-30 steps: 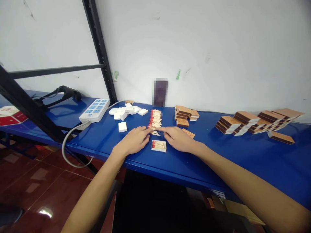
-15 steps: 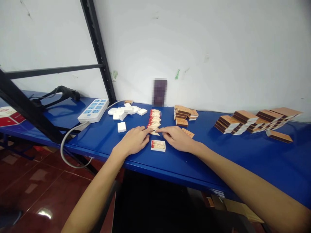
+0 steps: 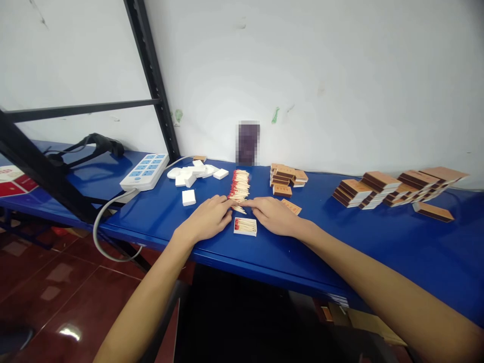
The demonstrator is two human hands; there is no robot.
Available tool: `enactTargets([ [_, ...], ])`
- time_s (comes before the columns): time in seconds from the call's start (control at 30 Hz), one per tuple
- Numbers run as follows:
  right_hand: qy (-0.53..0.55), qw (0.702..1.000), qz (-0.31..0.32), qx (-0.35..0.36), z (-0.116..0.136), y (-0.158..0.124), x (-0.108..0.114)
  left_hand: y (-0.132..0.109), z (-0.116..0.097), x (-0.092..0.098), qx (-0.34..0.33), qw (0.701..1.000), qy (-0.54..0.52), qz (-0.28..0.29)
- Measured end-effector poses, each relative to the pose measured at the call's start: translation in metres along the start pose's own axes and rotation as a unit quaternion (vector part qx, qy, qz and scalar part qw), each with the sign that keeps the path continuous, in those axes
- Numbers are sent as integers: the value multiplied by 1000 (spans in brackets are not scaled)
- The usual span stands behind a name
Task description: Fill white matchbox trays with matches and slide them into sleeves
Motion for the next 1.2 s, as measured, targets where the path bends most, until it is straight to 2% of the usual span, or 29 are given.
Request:
enactTargets([
  [0.23, -28, 999, 14, -6, 2, 2, -1, 1, -7, 4, -16, 1000, -25, -1],
  [0.6, 38, 999, -23, -8, 1, -4, 4, -2, 7, 7, 29, 999, -10, -29],
  [0.77, 85, 995, -50, -15, 2, -7, 11, -2, 6, 8, 29, 999, -9, -25],
  [0.93, 76, 994, -74, -32, 5, -10, 17, -2, 5, 7, 29, 999, -13, -27],
  [1.03, 84, 994, -63, -37, 6, -14, 17, -1, 6, 7, 28, 999, -14, -29],
  [1.2, 64, 998, -4, -3, 13, -21, 14, -1, 7, 6, 26, 999, -15, -29],
])
Point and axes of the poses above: each hand's wrist, its own y-axis towards the middle knuckle, its own x-axis out of the back of the hand, z = x × y, the point moved 8 cm from there along y, towards the middle knuckle, and after that the axes turned 15 degrees about -y, right-handed, at the moved point
